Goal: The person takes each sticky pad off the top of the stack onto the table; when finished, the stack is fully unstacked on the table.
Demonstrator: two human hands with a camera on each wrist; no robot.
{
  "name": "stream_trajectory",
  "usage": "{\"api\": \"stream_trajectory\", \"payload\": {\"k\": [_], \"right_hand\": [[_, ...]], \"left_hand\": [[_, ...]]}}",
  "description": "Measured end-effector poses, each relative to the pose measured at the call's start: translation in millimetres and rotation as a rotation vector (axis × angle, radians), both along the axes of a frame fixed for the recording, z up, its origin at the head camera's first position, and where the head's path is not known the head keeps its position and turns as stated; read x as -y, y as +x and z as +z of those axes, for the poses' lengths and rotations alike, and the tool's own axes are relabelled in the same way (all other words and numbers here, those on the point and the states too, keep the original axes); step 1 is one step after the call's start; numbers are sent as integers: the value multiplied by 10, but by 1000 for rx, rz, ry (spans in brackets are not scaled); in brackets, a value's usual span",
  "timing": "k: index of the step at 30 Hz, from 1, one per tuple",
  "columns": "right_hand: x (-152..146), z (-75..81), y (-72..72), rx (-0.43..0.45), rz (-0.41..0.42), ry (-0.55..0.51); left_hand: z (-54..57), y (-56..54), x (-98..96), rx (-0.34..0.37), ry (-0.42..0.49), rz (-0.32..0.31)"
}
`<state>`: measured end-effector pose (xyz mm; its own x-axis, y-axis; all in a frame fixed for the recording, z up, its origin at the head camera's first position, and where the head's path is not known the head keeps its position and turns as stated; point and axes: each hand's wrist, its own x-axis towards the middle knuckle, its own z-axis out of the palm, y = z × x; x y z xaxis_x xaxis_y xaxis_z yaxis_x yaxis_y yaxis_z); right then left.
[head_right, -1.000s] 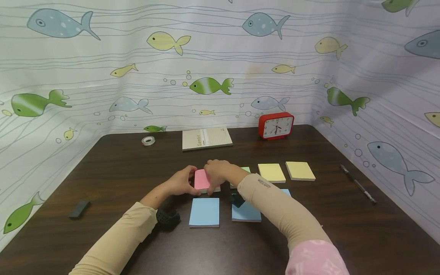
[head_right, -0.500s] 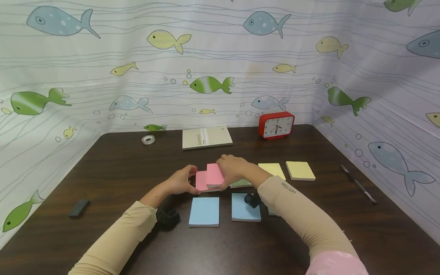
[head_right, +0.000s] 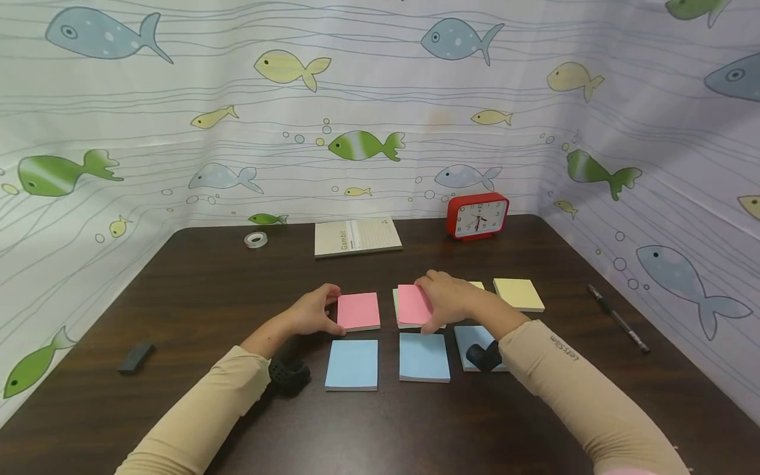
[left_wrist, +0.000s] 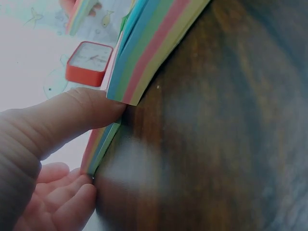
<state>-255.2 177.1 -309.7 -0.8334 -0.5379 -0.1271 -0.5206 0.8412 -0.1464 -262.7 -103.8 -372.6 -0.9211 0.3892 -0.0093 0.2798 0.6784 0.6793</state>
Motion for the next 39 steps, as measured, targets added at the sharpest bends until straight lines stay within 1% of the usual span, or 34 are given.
{"api": "stream_trajectory", "payload": {"k": [7,14,19,24,29,33,36,39], "right_hand": [[-314,35,142,30,-10,-40],[-653,7,307,6,-30,-45],[-852,48,460,17,-64,-62],[-1095,59,586,8,-91,-74],[-1360,3,626,-31,-127,-52],[-1539,-76,609,-73,-118,-41],[-1639,-134,585,-60,-122,-37],[-1701,-184,560,-19,-141,-27]], "left_hand": [[3,8,-7,-3,-3,7],[2,10,-20,-5,-7,2],[-3,-3,-18,-4,-8,3],[-4,-8,-23,-4,-23,-8],[5,-5,-18,-4,-28,0],[12,-3,-14,-6,-21,6],[14,2,-10,-9,-17,1],[13,7,-8,-6,-20,5]]}}
